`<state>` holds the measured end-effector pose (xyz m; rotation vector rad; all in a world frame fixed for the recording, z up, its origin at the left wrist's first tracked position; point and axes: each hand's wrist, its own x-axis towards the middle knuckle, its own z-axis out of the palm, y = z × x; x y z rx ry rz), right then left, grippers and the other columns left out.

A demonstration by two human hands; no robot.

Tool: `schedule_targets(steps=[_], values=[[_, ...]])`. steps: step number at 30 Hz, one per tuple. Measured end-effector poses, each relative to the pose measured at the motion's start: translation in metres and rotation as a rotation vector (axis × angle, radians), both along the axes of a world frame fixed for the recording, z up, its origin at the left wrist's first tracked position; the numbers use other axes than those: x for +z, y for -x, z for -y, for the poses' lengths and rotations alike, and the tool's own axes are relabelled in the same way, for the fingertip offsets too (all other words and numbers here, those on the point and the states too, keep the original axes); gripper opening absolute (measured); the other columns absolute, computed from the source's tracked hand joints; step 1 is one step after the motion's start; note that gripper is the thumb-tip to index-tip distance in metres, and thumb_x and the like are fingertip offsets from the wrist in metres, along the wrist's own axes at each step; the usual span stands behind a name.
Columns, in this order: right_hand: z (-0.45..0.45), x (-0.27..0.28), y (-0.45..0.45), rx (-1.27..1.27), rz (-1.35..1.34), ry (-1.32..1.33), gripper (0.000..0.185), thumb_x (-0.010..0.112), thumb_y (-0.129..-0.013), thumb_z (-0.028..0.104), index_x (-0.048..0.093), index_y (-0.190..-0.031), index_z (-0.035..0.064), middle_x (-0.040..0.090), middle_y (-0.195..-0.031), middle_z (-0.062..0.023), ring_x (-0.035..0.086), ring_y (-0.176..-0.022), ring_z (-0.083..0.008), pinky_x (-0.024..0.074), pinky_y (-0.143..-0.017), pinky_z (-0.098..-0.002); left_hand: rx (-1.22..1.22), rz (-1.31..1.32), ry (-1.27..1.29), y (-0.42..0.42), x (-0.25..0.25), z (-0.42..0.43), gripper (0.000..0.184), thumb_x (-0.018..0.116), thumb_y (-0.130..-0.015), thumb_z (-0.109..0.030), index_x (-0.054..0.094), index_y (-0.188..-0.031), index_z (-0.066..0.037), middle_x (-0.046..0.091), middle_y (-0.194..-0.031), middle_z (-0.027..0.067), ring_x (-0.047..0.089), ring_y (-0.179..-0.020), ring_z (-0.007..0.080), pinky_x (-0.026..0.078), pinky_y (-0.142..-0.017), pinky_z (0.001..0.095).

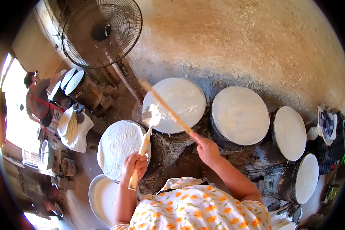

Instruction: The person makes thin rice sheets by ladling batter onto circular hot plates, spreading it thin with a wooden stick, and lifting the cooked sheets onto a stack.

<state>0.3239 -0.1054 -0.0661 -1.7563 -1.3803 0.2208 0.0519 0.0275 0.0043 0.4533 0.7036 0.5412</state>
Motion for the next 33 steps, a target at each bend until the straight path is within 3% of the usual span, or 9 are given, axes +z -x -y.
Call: schedule_targets(steps=[6, 8, 10, 16, 18, 23, 28, 31, 33], values=[[0.026, -0.048, -0.017, -0.114, -0.059, 0.199, 0.063, 0.048, -0.079, 0.001, 0.042, -0.136, 0.0277, 0.063, -0.100, -0.0210, 0.063, -0.078, -0.0386, 0.0521, -0.069, -0.0438, -0.007, 0.145, -0.071, 0.011, 0.009, 0.010, 0.036, 0.042, -0.088, -0.008, 0.047, -0.120, 0.008, 0.042, -0.071, 0.0028, 0.035, -0.044, 0.0048, 0.033, -0.033, 0.0197], [0.049, -0.062, -0.007, -0.023, 0.140, 0.722, 0.063, 0.049, -0.081, 0.005, 0.040, -0.137, 0.0323, 0.062, -0.083, -0.0246, 0.062, -0.070, -0.0392, 0.0506, -0.063, -0.0463, 0.019, -0.019, -0.163, 0.013, 0.017, 0.016, 0.037, 0.043, -0.087, -0.007, 0.046, -0.119, 0.011, 0.040, -0.068, 0.0006, 0.036, -0.043, 0.0036, 0.035, -0.032, 0.0185], [0.069, -0.064, -0.002, 0.079, 0.250, 0.693, 0.063, 0.049, -0.083, 0.008, 0.037, -0.139, 0.0351, 0.057, -0.068, -0.0233, 0.062, -0.065, -0.0384, 0.0492, -0.060, -0.0477, 0.055, -0.027, -0.127, 0.020, 0.019, 0.017, 0.036, 0.043, -0.087, -0.006, 0.046, -0.119, 0.010, 0.040, -0.067, 0.0005, 0.035, -0.041, 0.0034, 0.034, -0.031, 0.0189], [0.043, -0.086, -0.035, -0.086, -0.050, 0.071, 0.060, 0.048, -0.077, -0.003, 0.046, -0.133, 0.0192, 0.062, -0.101, -0.0208, 0.061, -0.087, -0.0385, 0.0508, -0.071, -0.0441, 0.350, -0.089, -0.301, 0.068, 0.050, 0.027, 0.038, 0.041, -0.083, -0.001, 0.047, -0.118, 0.010, 0.043, -0.064, 0.0021, 0.034, -0.037, 0.0036, 0.031, -0.028, 0.0194], [0.025, -0.076, -0.029, -0.289, -0.219, 0.454, 0.063, 0.049, -0.077, -0.002, 0.043, -0.135, 0.0197, 0.061, -0.103, -0.0226, 0.061, -0.088, -0.0387, 0.0502, -0.072, -0.0444, 0.457, -0.128, -0.435, 0.094, 0.061, 0.033, 0.038, 0.042, -0.084, -0.003, 0.045, -0.120, 0.010, 0.045, -0.066, 0.0032, 0.035, -0.037, 0.0039, 0.032, -0.028, 0.0189], [0.026, -0.099, 0.008, 0.165, -0.054, 0.400, 0.065, 0.050, -0.076, 0.002, 0.043, -0.135, 0.0284, 0.062, -0.087, -0.0239, 0.059, -0.076, -0.0419, 0.0480, -0.067, -0.0487, 0.803, -0.200, -0.592, 0.176, 0.052, 0.050, 0.030, 0.042, -0.092, -0.008, 0.047, -0.117, 0.007, 0.048, -0.071, 0.0056, 0.039, -0.040, 0.0056, 0.036, -0.030, 0.0195], [0.015, -0.082, 0.018, 0.203, -0.120, 0.210, 0.059, 0.043, -0.082, -0.003, 0.044, -0.135, 0.0213, 0.064, -0.108, -0.0173, 0.066, -0.081, -0.0327, 0.0534, -0.070, -0.0361, 1.081, -0.721, -0.451, 0.269, -0.048, 0.072, 0.015, 0.042, -0.092, -0.012, 0.044, -0.079, -0.006, 0.048, -0.060, 0.0035, 0.047, -0.041, 0.0109, 0.041, -0.034, 0.0257], [0.006, -0.048, 0.022, 0.266, -0.596, 0.650, 0.065, 0.040, -0.084, -0.002, 0.030, -0.144, 0.0213, 0.062, -0.074, -0.0084, 0.053, -0.047, -0.0081, 0.0473, -0.043, -0.0246, 1.065, -0.983, -0.210, 0.302, -0.141, 0.099, 0.016, 0.047, -0.088, -0.010, 0.048, -0.074, -0.002, 0.050, -0.055, 0.0080, 0.048, -0.040, 0.0164, 0.043, -0.036, 0.0291], [0.005, -0.026, 0.023, 0.295, -0.670, 0.718, 0.066, 0.039, -0.084, -0.002, 0.027, -0.145, 0.0208, 0.063, -0.075, -0.0088, 0.054, -0.047, -0.0093, 0.0472, -0.042, -0.0247, 0.886, -1.059, 0.098, 0.318, -0.196, 0.119, 0.014, 0.049, -0.085, -0.008, 0.051, -0.078, 0.004, 0.053, -0.058, 0.0118, 0.050, -0.041, 0.0218, 0.042, -0.036, 0.0333]])
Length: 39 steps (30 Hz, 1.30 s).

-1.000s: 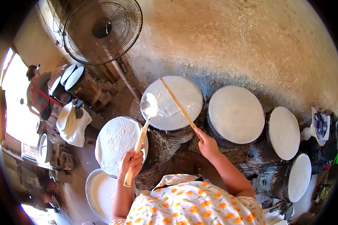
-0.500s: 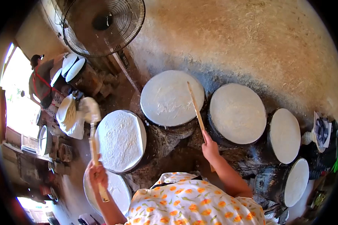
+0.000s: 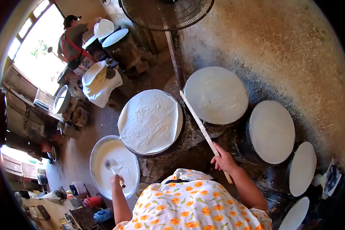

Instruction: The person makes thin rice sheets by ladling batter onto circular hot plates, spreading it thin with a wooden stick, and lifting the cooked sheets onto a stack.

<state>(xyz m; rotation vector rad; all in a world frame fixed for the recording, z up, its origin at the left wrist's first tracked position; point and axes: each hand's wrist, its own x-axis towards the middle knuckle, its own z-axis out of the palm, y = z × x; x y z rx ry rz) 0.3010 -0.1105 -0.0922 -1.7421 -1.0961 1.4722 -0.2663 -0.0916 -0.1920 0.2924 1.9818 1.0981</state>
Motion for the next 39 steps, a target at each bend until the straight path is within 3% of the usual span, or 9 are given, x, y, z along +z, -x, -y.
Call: schedule_targets(steps=[3, 5, 8, 12, 21, 24, 29, 32, 39], values=[[0.006, 0.010, -0.007, 0.016, -0.111, 0.081, 0.071, 0.041, -0.083, -0.004, 0.022, -0.146, 0.0221, 0.062, -0.073, -0.0090, 0.056, -0.048, -0.0118, 0.0473, -0.041, -0.0254, -0.402, -0.028, 0.268, -0.002, -0.043, 0.029, 0.019, 0.055, -0.079, -0.010, 0.057, -0.092, 0.003, 0.057, -0.063, 0.0159, 0.060, -0.054, 0.0304, 0.045, -0.045, 0.0435], [0.016, 0.020, -0.014, 0.013, -0.111, 0.189, 0.069, 0.040, -0.084, -0.003, 0.023, -0.146, 0.0219, 0.062, -0.073, -0.0095, 0.056, -0.048, -0.0115, 0.0476, -0.042, -0.0254, -0.948, -0.903, 0.288, -0.004, -0.064, 0.036, 0.027, 0.058, -0.078, -0.010, 0.057, -0.099, 0.007, 0.060, -0.065, 0.0188, 0.062, -0.068, 0.0392, 0.049, -0.063, 0.0480], [0.037, 0.027, -0.023, 0.103, -0.090, 0.302, 0.064, 0.041, -0.088, 0.001, 0.024, -0.146, 0.0219, 0.063, -0.074, -0.0096, 0.057, -0.049, -0.0111, 0.0482, -0.043, -0.0251, -0.792, -0.983, -0.170, -0.093, 0.018, -0.001, 0.044, 0.061, -0.078, -0.010, 0.052, -0.118, 0.006, 0.046, -0.126, 0.0269, 0.047, -0.114, 0.0411, 0.038, -0.098, 0.0423], [0.059, 0.030, -0.024, 0.229, -0.107, 0.398, 0.056, 0.047, -0.086, 0.004, 0.041, -0.139, 0.0195, 0.063, -0.073, -0.0045, 0.055, -0.050, -0.0072, 0.0460, -0.046, -0.0219, -1.016, -1.097, -0.444, -0.187, 0.084, -0.050, 0.068, 0.073, -0.069, -0.018, 0.045, -0.128, 0.000, 0.042, -0.134, 0.0204, 0.036, -0.127, 0.0364, 0.025, -0.106, 0.0459], [0.106, 0.032, 0.023, 0.011, 0.000, 0.278, 0.058, 0.051, -0.081, 0.005, 0.046, -0.136, 0.0214, 0.060, -0.071, -0.0002, 0.049, -0.052, -0.0048, 0.0444, -0.048, -0.0211, -1.043, -0.809, -0.783, -0.175, 0.122, -0.143, 0.010, 0.059, -0.077, -0.002, 0.057, -0.067, -0.001, 0.061, -0.106, 0.0112, 0.053, -0.109, 0.0307, 0.040, -0.091, 0.0412], [0.132, 0.027, 0.058, -0.166, 0.057, 0.228, 0.058, 0.050, -0.080, 0.006, 0.046, -0.136, 0.0221, 0.061, -0.075, -0.0010, 0.050, -0.054, -0.0061, 0.0448, -0.051, -0.0229, -0.863, -0.769, -1.102, -0.158, 0.150, -0.175, 0.008, 0.058, -0.079, 0.003, 0.060, -0.073, -0.001, 0.063, -0.101, 0.0106, 0.057, -0.084, 0.0176, 0.047, -0.067, 0.0283], [0.190, -0.009, 0.103, -0.340, 0.243, -0.034, 0.059, 0.048, -0.080, 0.010, 0.043, -0.138, 0.0212, 0.064, -0.092, -0.0048, 0.051, -0.061, -0.0095, 0.0458, -0.058, -0.0253, -1.112, -0.725, -1.029, -0.145, 0.200, -0.210, 0.015, 0.054, -0.088, -0.009, 0.065, -0.092, 0.001, 0.060, -0.106, 0.0145, 0.060, -0.092, 0.0238, 0.052, -0.073, 0.0306], [0.215, -0.016, 0.121, -0.488, 0.348, -0.082, 0.060, 0.047, -0.080, 0.007, 0.043, -0.138, 0.0230, 0.064, -0.093, -0.0069, 0.050, -0.060, -0.0100, 0.0447, -0.057, -0.0258, -1.372, -1.312, -1.430, -0.176, 0.228, -0.220, 0.025, 0.061, -0.083, -0.012, 0.063, -0.102, 0.003, 0.065, -0.098, 0.0188, 0.061, -0.090, 0.0333, 0.048, -0.082, 0.0394], [0.304, 0.031, 0.138, -0.866, 0.156, 0.039, 0.063, 0.050, -0.078, 0.003, 0.044, -0.137, 0.0274, 0.063, -0.091, -0.0083, 0.051, -0.068, -0.0125, 0.0454, -0.064, -0.0273, -1.873, -0.903, -1.123, -0.290, 0.292, -0.084, 0.021, 0.052, -0.091, -0.013, 0.061, -0.083, 0.004, 0.062, -0.084, 0.0203, 0.059, -0.077, 0.0380, 0.046, -0.068, 0.0454]])
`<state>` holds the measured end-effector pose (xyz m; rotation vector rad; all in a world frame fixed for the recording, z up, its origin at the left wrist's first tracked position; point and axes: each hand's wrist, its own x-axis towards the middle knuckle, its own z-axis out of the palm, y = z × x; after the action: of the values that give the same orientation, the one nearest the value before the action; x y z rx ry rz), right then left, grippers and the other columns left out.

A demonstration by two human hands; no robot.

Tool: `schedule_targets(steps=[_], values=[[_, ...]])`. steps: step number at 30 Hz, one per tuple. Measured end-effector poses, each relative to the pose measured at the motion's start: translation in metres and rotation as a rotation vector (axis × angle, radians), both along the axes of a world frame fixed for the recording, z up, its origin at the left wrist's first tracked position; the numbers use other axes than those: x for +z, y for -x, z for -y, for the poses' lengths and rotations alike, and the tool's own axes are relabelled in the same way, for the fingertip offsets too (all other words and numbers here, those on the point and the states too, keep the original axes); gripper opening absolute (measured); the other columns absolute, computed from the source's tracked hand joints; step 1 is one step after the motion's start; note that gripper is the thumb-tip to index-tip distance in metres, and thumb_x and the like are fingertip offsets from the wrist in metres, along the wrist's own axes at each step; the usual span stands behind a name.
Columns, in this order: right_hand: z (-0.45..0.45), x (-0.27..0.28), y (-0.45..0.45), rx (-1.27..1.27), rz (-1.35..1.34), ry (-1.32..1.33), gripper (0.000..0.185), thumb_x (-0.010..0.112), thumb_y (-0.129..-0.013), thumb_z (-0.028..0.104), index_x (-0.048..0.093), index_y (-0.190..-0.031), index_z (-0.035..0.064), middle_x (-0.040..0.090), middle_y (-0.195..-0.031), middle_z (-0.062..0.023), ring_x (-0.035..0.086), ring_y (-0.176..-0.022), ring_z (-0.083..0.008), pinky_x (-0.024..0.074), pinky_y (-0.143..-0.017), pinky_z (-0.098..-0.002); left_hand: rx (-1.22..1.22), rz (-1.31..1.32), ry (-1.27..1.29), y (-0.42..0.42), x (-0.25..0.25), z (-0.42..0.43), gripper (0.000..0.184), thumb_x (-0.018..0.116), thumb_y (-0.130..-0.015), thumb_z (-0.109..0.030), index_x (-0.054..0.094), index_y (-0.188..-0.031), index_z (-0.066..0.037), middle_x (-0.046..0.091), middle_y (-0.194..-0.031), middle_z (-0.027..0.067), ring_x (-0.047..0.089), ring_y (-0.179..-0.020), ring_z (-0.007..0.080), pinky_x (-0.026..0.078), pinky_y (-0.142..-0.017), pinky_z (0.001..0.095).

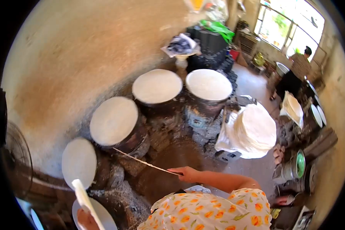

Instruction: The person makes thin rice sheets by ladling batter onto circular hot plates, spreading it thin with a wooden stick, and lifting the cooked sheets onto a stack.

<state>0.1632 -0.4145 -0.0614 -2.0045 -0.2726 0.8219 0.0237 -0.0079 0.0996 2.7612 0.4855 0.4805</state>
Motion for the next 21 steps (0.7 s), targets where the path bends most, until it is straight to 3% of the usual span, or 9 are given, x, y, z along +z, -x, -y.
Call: schedule_targets(steps=[4, 6, 8, 11, 14, 16, 17, 19, 21], values=[[0.087, -0.028, 0.028, -0.378, -0.069, -0.093, 0.061, 0.051, -0.081, 0.002, 0.046, -0.136, 0.0274, 0.065, -0.096, -0.0061, 0.051, -0.072, -0.0100, 0.0455, -0.065, -0.0248, -0.651, 0.082, 0.049, -0.079, -0.015, 0.102, 0.011, 0.056, -0.088, -0.009, 0.062, -0.084, -0.001, 0.062, -0.089, 0.0211, 0.059, -0.080, 0.0367, 0.045, -0.071, 0.0480], [0.137, -0.047, 0.040, -0.573, -0.144, -0.152, 0.060, 0.052, -0.082, 0.001, 0.046, -0.136, 0.0268, 0.065, -0.097, -0.0047, 0.052, -0.075, -0.0088, 0.0458, -0.066, -0.0240, -0.958, 0.078, 0.138, -0.119, -0.040, 0.159, 0.007, 0.060, -0.076, 0.002, 0.054, -0.074, 0.005, 0.060, -0.092, 0.0235, 0.059, -0.080, 0.0387, 0.048, -0.072, 0.0422], [0.183, -0.063, 0.066, -0.830, 0.179, -0.230, 0.058, 0.052, -0.083, 0.002, 0.046, -0.136, 0.0250, 0.064, -0.088, 0.0011, 0.053, -0.072, -0.0077, 0.0468, -0.064, -0.0239, -1.008, 0.055, 0.352, -0.144, -0.037, 0.252, 0.008, 0.060, -0.072, 0.003, 0.053, -0.072, 0.003, 0.060, -0.084, 0.0218, 0.058, -0.075, 0.0380, 0.047, -0.068, 0.0403], [0.261, -0.069, 0.104, -1.104, 0.137, -0.240, 0.059, 0.052, -0.081, 0.001, 0.046, -0.136, 0.0229, 0.055, -0.070, 0.0049, 0.049, -0.057, -0.0060, 0.0431, -0.051, -0.0231, -1.236, 0.173, 0.553, -0.170, -0.019, 0.376, 0.007, 0.062, -0.073, 0.000, 0.060, -0.079, 0.002, 0.061, -0.084, 0.0197, 0.059, -0.073, 0.0352, 0.046, -0.065, 0.0364], [0.313, -0.064, 0.155, -1.417, 0.086, -0.215, 0.063, 0.051, -0.080, 0.000, 0.044, -0.138, 0.0238, 0.051, -0.063, 0.0049, 0.045, -0.049, -0.0055, 0.0388, -0.045, -0.0218, -1.132, 0.162, 0.869, -0.199, -0.024, 0.462, 0.018, 0.065, -0.082, -0.013, 0.062, -0.089, 0.003, 0.064, -0.088, 0.0099, 0.059, -0.076, 0.0171, 0.044, -0.064, 0.0288], [0.338, -0.066, 0.194, -1.604, 0.062, -0.230, 0.066, 0.050, -0.079, -0.001, 0.043, -0.139, 0.0245, 0.049, -0.061, 0.0044, 0.044, -0.047, -0.0053, 0.0369, -0.043, -0.0213, -1.003, 0.066, 1.335, -0.218, -0.046, 0.529, 0.021, 0.065, -0.085, -0.016, 0.062, -0.094, 0.003, 0.064, -0.091, 0.0050, 0.058, -0.079, 0.0122, 0.045, -0.067, 0.0264], [0.343, -0.069, 0.215, -1.688, 0.100, -0.230, 0.067, 0.049, -0.078, -0.002, 0.042, -0.139, 0.0244, 0.049, -0.060, 0.0040, 0.043, -0.046, -0.0056, 0.0364, -0.043, -0.0212, -1.035, 0.038, 1.336, -0.229, -0.058, 0.559, 0.021, 0.065, -0.085, -0.016, 0.062, -0.094, 0.003, 0.064, -0.091, 0.0050, 0.058, -0.079, 0.0122, 0.045, -0.067, 0.0264], [0.345, -0.070, 0.249, -1.802, 0.137, -0.231, 0.068, 0.048, -0.077, -0.002, 0.041, -0.140, 0.0242, 0.049, -0.060, 0.0037, 0.043, -0.046, -0.0058, 0.0359, -0.042, -0.0211, -0.955, -0.118, 1.677, -0.247, -0.090, 0.615, 0.024, 0.065, -0.085, -0.015, 0.061, -0.101, 0.002, 0.064, -0.094, 0.0037, 0.058, -0.081, 0.0126, 0.047, -0.072, 0.0262], [0.336, -0.069, 0.276, -1.990, 0.114, -0.227, 0.067, 0.046, -0.076, -0.001, 0.039, -0.140, 0.0165, 0.049, -0.058, 0.0026, 0.043, -0.042, -0.0066, 0.0353, -0.039, -0.0202, -0.961, -0.203, 1.753, -0.262, -0.143, 0.662, 0.028, 0.067, -0.084, -0.017, 0.061, -0.103, 0.003, 0.063, -0.096, 0.0038, 0.058, -0.082, 0.0126, 0.047, -0.074, 0.0268]])
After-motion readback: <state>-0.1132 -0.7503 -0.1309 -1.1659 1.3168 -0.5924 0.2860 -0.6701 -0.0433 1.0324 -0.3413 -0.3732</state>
